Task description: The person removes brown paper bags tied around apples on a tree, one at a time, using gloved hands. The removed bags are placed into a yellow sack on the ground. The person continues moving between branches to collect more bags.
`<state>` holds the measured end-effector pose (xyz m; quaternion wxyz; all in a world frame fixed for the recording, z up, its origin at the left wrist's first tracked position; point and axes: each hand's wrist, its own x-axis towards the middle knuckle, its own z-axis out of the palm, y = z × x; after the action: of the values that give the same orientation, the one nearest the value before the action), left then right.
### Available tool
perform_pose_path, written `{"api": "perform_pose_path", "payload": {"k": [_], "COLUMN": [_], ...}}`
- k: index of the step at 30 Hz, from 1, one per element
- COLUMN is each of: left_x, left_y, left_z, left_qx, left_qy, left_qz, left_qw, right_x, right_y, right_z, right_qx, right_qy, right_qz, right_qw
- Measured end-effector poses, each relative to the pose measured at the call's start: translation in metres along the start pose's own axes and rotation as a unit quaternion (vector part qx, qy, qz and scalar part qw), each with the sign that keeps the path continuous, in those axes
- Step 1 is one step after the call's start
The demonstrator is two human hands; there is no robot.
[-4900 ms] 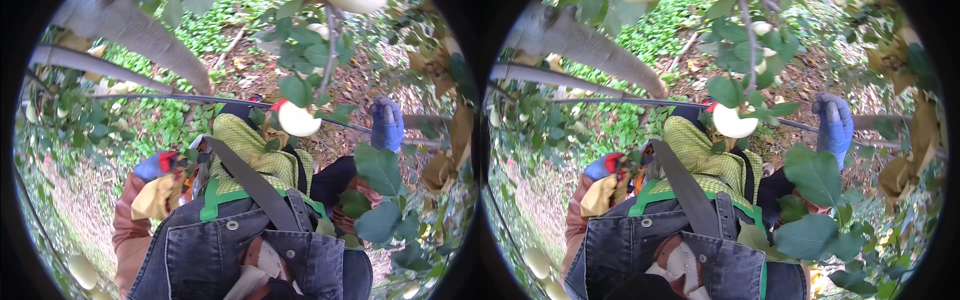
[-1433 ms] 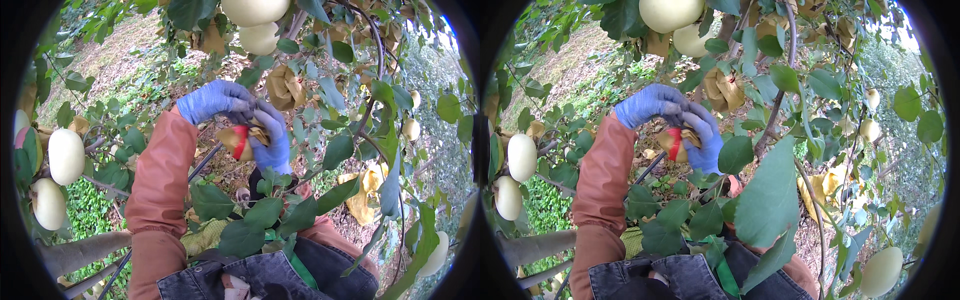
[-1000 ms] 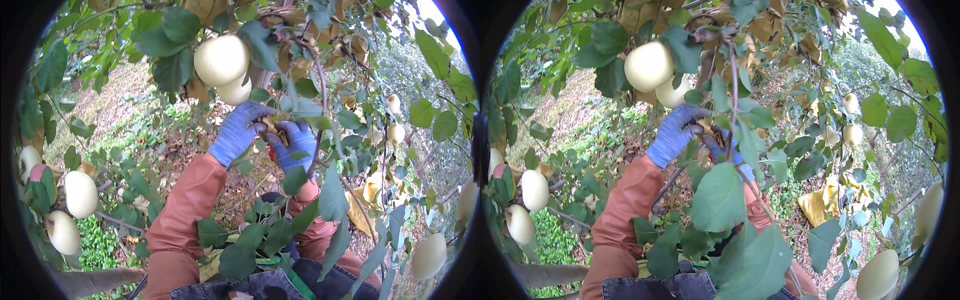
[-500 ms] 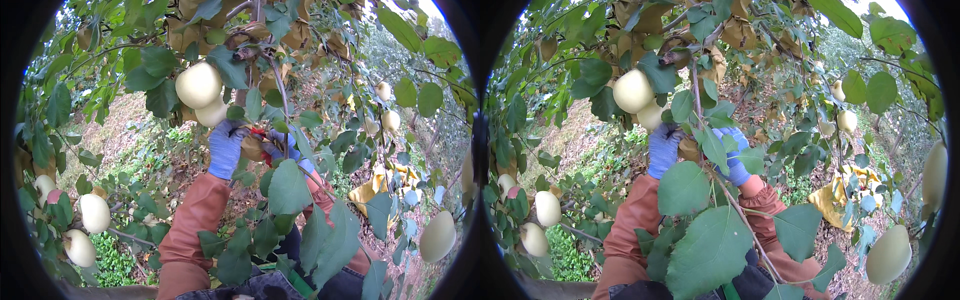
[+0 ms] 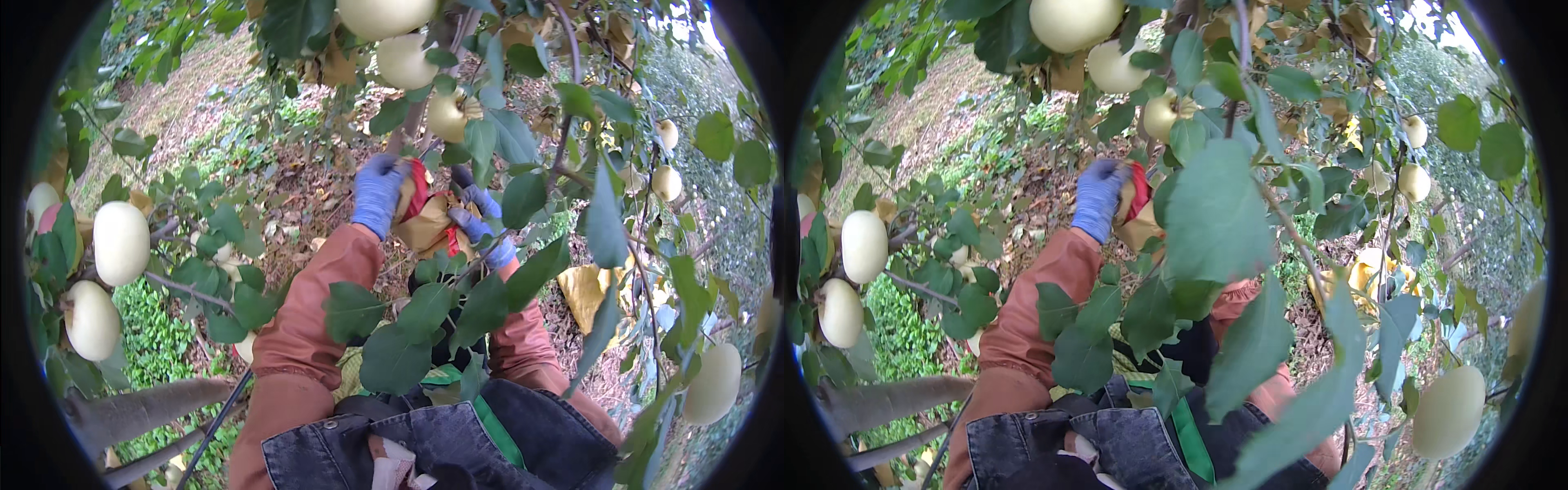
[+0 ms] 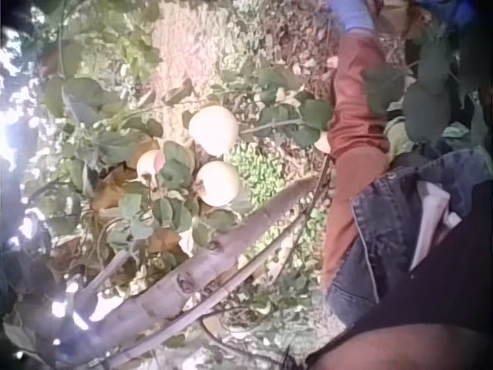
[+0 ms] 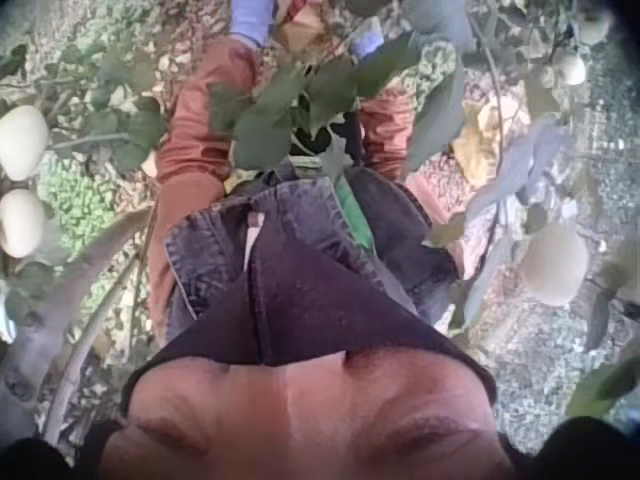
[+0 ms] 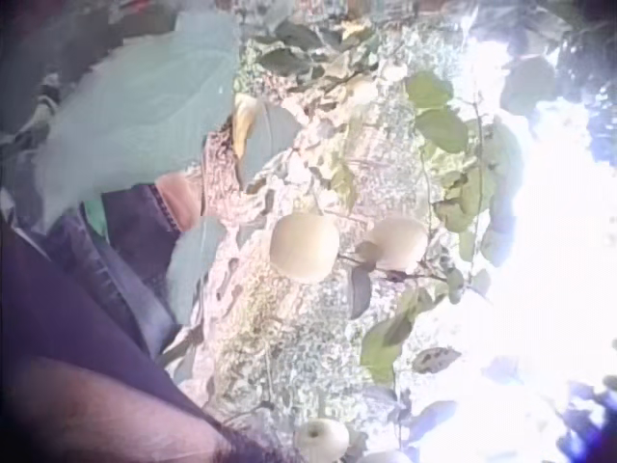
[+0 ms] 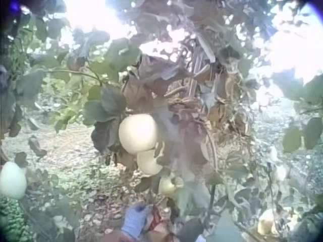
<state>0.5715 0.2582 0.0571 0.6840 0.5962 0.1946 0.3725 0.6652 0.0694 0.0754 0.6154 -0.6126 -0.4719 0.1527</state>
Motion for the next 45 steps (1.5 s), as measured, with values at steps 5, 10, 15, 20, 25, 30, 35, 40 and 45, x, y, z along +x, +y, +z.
{"api": "perform_pose_path", "payload": {"k": [5, 10, 15, 20, 25, 30, 35, 40, 45], "left_x": [-0.025, -0.034, -0.046, -0.045, -0.038, -0.043, -0.047, -0.053, -0.050], "left_y": [-0.042, -0.105, -0.164, -0.168, -0.203, -0.187, -0.219, -0.210, -0.238], "left_z": [-0.004, -0.060, -0.073, -0.092, -0.094, -0.098, -0.114, -0.093, -0.114], "left_qx": [-0.114, 0.510, 0.578, 0.535, 0.560, 0.583, 0.618, 0.632, 0.518], "left_qy": [-0.171, 0.054, -0.071, -0.088, -0.135, -0.109, -0.070, -0.048, -0.016], "left_qz": [-0.065, 0.010, -0.192, -0.167, -0.136, -0.131, -0.089, -0.049, -0.120], "left_qw": [0.977, 0.859, 0.789, 0.824, 0.806, 0.794, 0.778, 0.772, 0.847], "right_x": [-0.012, -0.035, -0.096, -0.159, -0.169, -0.095, -0.076, -0.105, -0.087], "right_y": [0.029, 0.047, 0.073, 0.048, 0.012, 0.011, 0.089, 0.215, 0.250], "right_z": [0.022, -0.028, -0.091, -0.113, -0.123, -0.058, -0.022, -0.027, 0.029], "right_qx": [-0.011, 0.081, 0.100, 0.092, -0.102, 0.002, 0.025, -0.304, -0.130], "right_qy": [0.060, 0.196, 0.255, 0.352, 0.328, 0.301, 0.243, -0.011, -0.116], "right_qz": [0.083, 0.124, 0.046, 0.112, 0.033, 0.053, 0.190, -0.052, 0.276], "right_qw": [0.995, 0.969, 0.961, 0.925, 0.939, 0.952, 0.951, 0.951, 0.945]}}
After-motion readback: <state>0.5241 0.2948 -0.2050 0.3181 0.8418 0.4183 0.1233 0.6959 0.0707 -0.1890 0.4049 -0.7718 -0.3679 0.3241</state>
